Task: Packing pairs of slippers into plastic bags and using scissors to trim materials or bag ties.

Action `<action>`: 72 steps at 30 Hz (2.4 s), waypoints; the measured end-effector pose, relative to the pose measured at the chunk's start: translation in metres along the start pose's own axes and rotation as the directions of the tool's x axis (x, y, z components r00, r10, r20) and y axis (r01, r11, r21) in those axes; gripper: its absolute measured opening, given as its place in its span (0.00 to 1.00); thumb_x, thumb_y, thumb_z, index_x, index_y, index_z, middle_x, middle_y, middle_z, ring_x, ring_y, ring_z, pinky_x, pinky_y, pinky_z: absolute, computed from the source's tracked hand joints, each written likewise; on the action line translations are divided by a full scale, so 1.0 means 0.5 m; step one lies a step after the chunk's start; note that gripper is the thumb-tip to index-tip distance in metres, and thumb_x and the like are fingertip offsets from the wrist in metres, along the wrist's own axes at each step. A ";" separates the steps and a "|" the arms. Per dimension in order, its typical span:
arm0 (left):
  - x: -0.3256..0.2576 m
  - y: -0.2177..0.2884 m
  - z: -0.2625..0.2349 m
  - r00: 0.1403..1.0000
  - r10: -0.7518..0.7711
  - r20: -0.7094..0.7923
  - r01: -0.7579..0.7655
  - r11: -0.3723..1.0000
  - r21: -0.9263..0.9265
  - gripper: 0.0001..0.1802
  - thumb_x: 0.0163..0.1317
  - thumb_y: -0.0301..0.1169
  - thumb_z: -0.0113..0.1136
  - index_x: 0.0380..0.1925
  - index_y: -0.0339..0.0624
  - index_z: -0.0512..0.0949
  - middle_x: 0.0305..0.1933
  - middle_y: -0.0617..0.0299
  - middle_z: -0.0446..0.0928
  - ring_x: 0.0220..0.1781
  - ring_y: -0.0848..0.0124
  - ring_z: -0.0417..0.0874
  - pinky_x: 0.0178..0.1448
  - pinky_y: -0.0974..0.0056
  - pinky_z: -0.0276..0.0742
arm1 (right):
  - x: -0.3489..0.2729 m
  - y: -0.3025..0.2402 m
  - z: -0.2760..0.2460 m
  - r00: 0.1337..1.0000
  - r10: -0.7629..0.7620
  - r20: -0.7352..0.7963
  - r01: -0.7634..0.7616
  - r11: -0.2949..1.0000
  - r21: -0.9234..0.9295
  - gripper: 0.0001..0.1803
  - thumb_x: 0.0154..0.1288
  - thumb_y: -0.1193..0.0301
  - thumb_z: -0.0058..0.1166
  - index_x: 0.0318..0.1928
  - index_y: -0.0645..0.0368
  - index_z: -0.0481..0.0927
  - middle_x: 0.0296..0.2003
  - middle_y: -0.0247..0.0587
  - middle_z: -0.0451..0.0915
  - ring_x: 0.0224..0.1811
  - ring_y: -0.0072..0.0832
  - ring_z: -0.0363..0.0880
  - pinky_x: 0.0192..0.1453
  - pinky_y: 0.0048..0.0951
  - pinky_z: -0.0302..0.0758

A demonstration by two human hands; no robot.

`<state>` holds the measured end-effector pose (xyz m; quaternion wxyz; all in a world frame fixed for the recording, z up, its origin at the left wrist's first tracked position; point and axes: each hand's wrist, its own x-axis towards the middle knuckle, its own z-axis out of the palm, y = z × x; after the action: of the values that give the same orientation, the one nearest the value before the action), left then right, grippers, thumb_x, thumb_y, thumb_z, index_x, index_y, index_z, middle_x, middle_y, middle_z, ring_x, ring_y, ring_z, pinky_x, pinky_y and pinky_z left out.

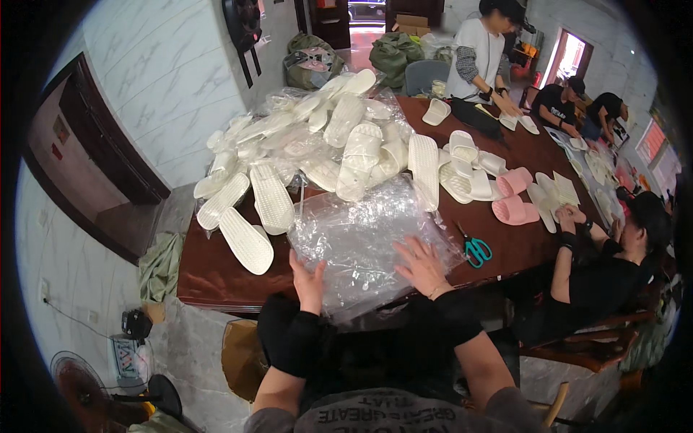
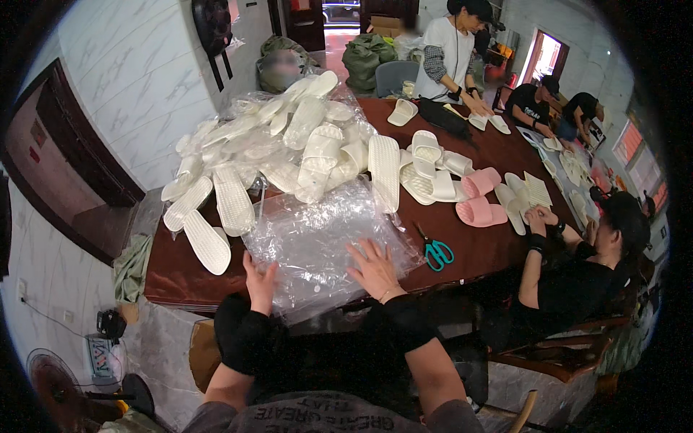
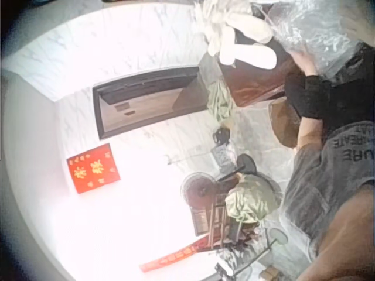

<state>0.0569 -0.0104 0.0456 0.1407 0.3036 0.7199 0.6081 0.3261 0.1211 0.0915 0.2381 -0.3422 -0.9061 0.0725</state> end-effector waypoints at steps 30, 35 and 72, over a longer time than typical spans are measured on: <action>0.252 -0.063 -0.293 0.936 -0.018 -0.351 0.284 0.625 0.727 0.38 0.66 0.27 0.58 0.76 0.51 0.59 0.67 0.42 0.67 0.66 0.41 0.71 0.63 0.38 0.73 | 0.074 -0.066 0.195 0.855 0.209 0.474 -0.152 0.976 -0.158 0.41 0.72 0.41 0.49 0.81 0.30 0.54 0.83 0.38 0.43 0.85 0.51 0.35 0.80 0.72 0.35; 0.235 0.104 -0.370 0.859 0.185 -0.478 -0.022 0.945 0.326 0.22 0.73 0.29 0.55 0.65 0.44 0.72 0.45 0.41 0.85 0.48 0.45 0.87 0.51 0.49 0.81 | 0.068 -0.037 0.174 0.866 0.217 0.452 -0.176 0.976 -0.132 0.41 0.72 0.40 0.48 0.81 0.31 0.55 0.84 0.38 0.43 0.85 0.51 0.34 0.80 0.71 0.35; 0.007 -0.077 0.052 0.888 0.274 0.369 -0.457 0.604 0.653 0.34 0.74 0.41 0.54 0.74 0.37 0.63 0.78 0.51 0.65 0.83 0.52 0.57 0.83 0.44 0.49 | 0.066 0.143 0.008 0.885 0.409 0.224 -0.412 0.911 -0.036 0.22 0.69 0.53 0.55 0.53 0.56 0.83 0.45 0.54 0.85 0.50 0.51 0.84 0.53 0.49 0.79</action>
<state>0.0586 0.0092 0.0036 -0.0362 0.5440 0.8003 0.2497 0.3445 0.1965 0.0794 0.1147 -0.5138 -0.8339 0.1656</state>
